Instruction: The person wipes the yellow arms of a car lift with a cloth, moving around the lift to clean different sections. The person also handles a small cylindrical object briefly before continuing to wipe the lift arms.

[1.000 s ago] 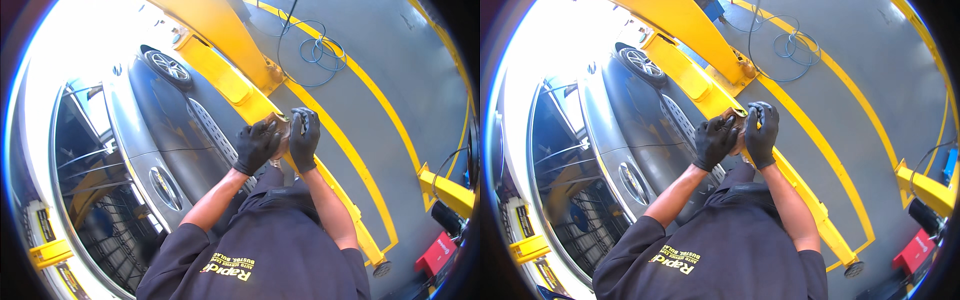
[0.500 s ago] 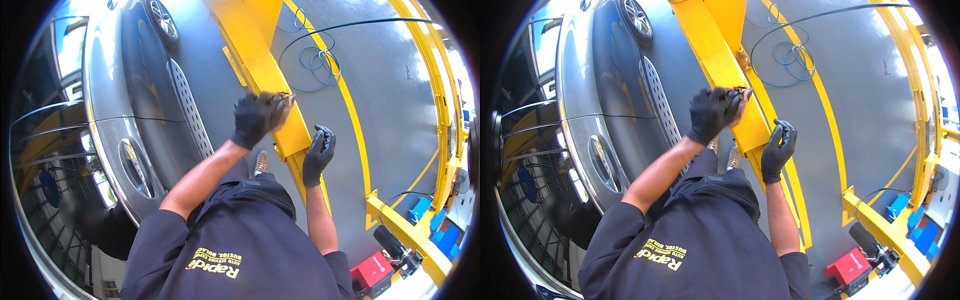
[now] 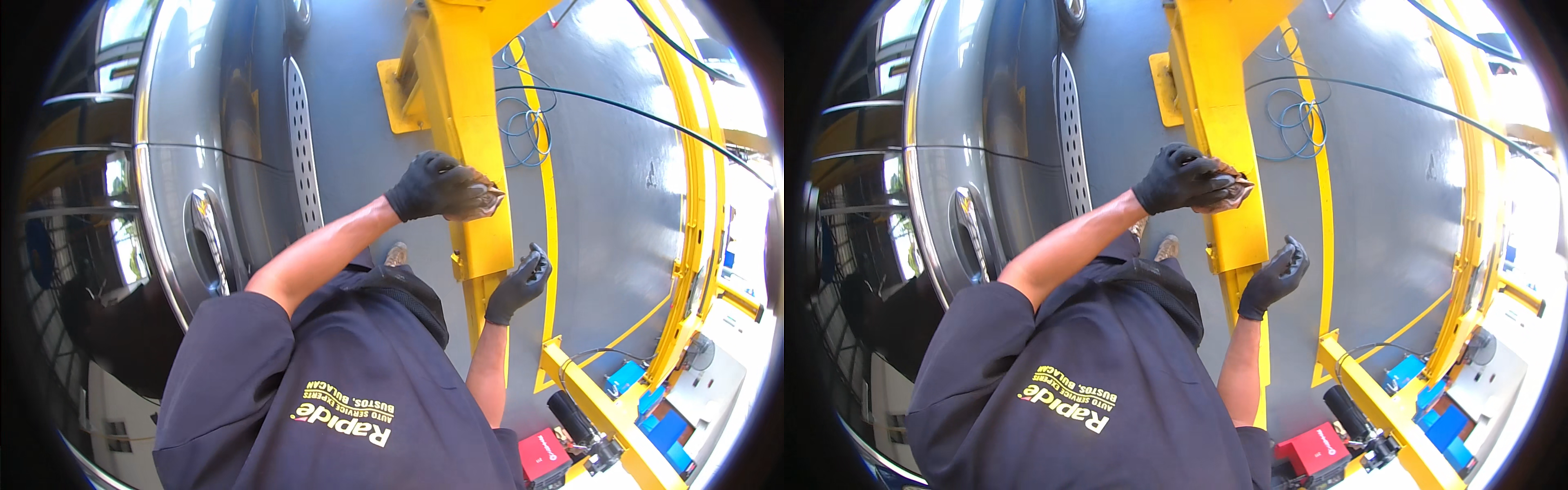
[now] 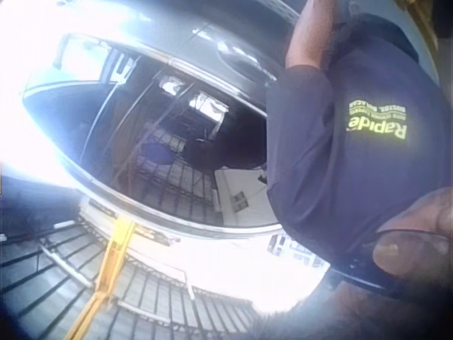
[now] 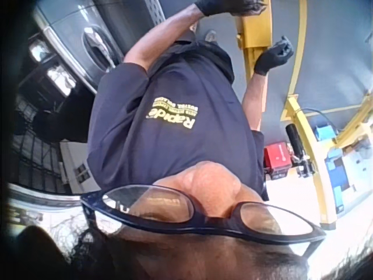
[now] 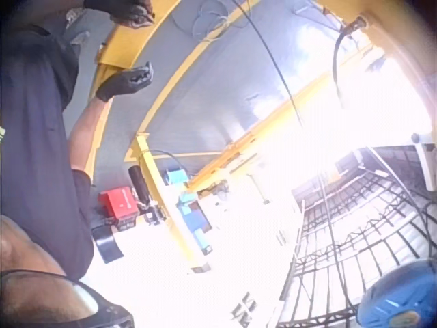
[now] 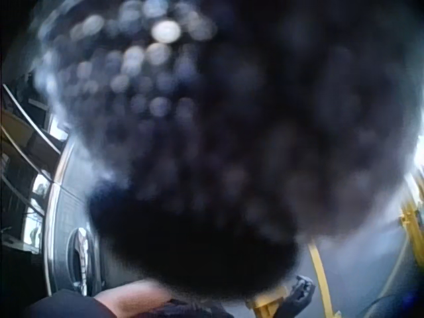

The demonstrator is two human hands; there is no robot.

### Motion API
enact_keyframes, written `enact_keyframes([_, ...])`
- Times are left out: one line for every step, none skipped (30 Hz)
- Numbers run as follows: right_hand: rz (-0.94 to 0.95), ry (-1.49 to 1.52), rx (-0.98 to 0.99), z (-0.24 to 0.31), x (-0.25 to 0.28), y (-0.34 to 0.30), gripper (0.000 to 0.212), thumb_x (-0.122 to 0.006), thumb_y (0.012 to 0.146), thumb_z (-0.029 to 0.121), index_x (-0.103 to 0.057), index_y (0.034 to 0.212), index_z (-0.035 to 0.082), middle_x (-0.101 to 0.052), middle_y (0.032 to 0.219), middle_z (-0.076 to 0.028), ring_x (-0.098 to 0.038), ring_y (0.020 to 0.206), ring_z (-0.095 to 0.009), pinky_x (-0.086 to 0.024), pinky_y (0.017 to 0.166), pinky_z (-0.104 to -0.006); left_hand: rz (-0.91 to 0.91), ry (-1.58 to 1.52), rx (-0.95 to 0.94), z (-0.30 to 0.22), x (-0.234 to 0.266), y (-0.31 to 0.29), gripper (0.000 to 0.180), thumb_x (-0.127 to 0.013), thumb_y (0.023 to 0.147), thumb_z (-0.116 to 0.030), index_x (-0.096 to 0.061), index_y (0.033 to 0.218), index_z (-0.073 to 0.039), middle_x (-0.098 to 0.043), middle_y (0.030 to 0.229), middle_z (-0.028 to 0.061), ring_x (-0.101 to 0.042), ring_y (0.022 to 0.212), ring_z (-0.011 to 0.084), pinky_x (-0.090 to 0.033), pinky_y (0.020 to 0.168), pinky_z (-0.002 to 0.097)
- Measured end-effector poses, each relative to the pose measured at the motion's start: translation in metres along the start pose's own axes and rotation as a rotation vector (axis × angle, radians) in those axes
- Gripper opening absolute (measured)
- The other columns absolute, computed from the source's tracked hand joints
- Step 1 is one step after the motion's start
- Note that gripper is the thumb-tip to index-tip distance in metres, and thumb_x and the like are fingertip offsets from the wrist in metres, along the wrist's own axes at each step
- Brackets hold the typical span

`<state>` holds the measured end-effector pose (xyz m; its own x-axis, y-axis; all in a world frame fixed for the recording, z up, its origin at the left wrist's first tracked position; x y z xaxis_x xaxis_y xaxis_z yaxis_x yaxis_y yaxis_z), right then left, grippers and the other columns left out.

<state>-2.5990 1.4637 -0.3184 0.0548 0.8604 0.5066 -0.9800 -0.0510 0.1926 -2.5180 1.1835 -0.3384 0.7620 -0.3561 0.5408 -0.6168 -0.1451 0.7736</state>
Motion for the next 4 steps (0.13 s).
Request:
enact_keyframes([0.001, -0.009, -0.018, 0.000, -0.001, -0.001, 0.029, -0.053, 0.117, 0.020, -0.074, 0.123, 0.001, -0.071, 0.111, -0.005, -0.060, 0.093, -0.014, -0.049, 0.084, -0.0321, 0.023, 0.008, -0.110, -0.003, 0.007, 0.007, 0.033, -0.087, 0.087, -0.026, -0.082, 0.119, -0.033, -0.067, 0.119, -0.0060, -0.066, 0.102, 0.0183, -0.056, 0.080, 0.0375])
enact_keyframes([-0.004, -0.058, -0.005, 0.000, -0.001, -0.004, 0.029, -0.053, 0.117, 0.021, -0.074, 0.124, 0.001, -0.071, 0.112, -0.005, -0.061, 0.094, -0.015, -0.049, 0.085, -0.0325, 0.053, 0.011, -0.100, -0.004, 0.006, 0.001, 0.034, -0.087, 0.087, -0.025, -0.082, 0.120, -0.034, -0.066, 0.121, -0.0056, -0.065, 0.104, 0.0187, -0.056, 0.083, 0.0377])
enact_keyframes([-0.009, -0.106, 0.009, -0.001, 0.000, -0.007, 0.029, -0.053, 0.117, 0.021, -0.074, 0.124, 0.002, -0.071, 0.112, -0.005, -0.061, 0.094, -0.015, -0.050, 0.085, -0.0328, 0.083, 0.014, -0.089, -0.008, 0.005, -0.008, 0.036, -0.087, 0.087, -0.024, -0.082, 0.121, -0.035, -0.065, 0.123, -0.0053, -0.064, 0.106, 0.0190, -0.056, 0.085, 0.0379])
enact_keyframes([-0.034, -0.144, 0.031, 0.000, 0.000, -0.003, 0.029, -0.053, 0.117, 0.022, -0.074, 0.124, 0.002, -0.071, 0.112, -0.006, -0.061, 0.095, -0.015, -0.050, 0.086, -0.0332, 0.071, 0.016, -0.097, -0.002, 0.005, -0.003, 0.036, -0.087, 0.087, -0.024, -0.082, 0.121, -0.035, -0.065, 0.123, -0.0053, -0.064, 0.106, 0.0190, -0.056, 0.085, 0.0379])
Point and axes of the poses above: each hand's wrist, its own y-axis towards the middle knuckle, its own x-axis out of the back of the hand, z = x × y, the point moved 5 cm from there along y, towards the middle knuckle
